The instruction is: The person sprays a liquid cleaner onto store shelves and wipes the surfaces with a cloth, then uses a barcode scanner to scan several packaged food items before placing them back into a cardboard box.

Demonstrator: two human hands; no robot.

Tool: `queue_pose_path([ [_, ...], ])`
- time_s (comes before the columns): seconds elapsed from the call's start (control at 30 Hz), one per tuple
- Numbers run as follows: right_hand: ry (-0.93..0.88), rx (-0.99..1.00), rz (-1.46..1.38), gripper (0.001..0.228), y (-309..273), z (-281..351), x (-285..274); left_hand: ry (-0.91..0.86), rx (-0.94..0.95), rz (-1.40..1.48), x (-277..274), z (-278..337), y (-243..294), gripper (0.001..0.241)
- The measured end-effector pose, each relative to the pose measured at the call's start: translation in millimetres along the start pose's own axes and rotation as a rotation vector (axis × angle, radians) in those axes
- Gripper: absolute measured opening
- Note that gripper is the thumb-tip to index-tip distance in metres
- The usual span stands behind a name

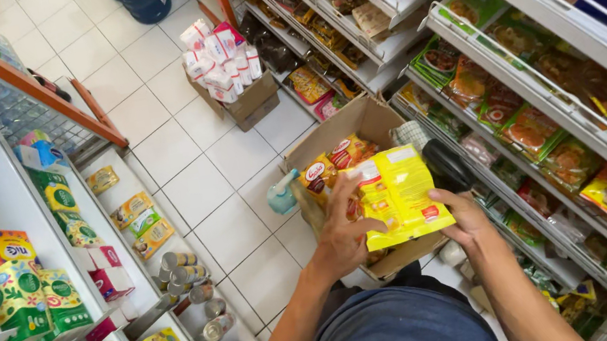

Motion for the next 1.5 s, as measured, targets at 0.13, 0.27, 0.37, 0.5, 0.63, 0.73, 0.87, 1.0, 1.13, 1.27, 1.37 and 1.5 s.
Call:
queue_pose_path([
  [0.13,0.09,-0.004,-0.024,0.049,-11.1,5.2,-26.8,0.122,-0.214,0.18,11.5,-0.5,-32.8,0.075],
  [0.27,0.046,0.023,-0.105,0.049,-16.6,14.4,-21.9,0.396,-0.823,1.557,77.3,26.6,-103.2,0.067],
  [0.37,0.085,0.003,0.018,0.05,-33.1,30.2,-11.7,0.495,-0.889,1.587,96.6,27.9,-123.2,0.06],
  [0.5,0.045,-0.192,0.269,0.053,-76.0,55.0,25.2,0.485,-0.923,1.396,108.8,28.6,-143.8,0.045],
  [0.63,0.33,-0.331,0.852,0.042,-123.0,89.5,31.7,0.595,-0.812,1.234,96.6,28.0,-150.8,0.036],
  [0.73,0.481,-0.407,1.06,0.037,-144.9,111.6,29.8,0.602,-0.732,1.009,81.8,22.4,-148.7,0.038],
  [0.87,0.413,-0.319,1.027,0.039,-143.4,123.5,30.7,0.516,-0.71,0.862,76.7,15.4,-140.7,0.032],
  [1.0,0.303,-0.34,1.115,0.042,-151.6,128.6,56.1,0.41,-0.68,0.714,81.8,6.4,-128.2,0.03],
  [1.13,0.276,-0.355,1.14,0.043,-163.9,136.8,74.9,0.319,-0.539,0.627,85.0,-10.0,-106.6,0.022],
  [1.27,0.3,-0.315,1.169,0.044,-167.7,140.6,75.6,0.281,-0.558,0.514,88.0,-15.2,-98.8,0.023],
  [1.37,0.324,-0.198,0.978,0.044,-149.3,137.5,52.7,0.264,-0.542,0.547,91.9,-18.7,-92.5,0.021],
  [1.5,0.242,-0.206,0.16,0.046,-123.5,121.6,20.5,0.154,-0.379,0.499,97.0,-39.2,-51.9,0.022],
])
Point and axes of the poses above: each hand's wrist, its own z-axis away from the middle knuckle, its own x-axis out of the palm, y = z × x, the point moved 10 cm from there along -z, towards the middle knuckle, and after that the axes turned 12 degrees about z, right-handed, at the moved point
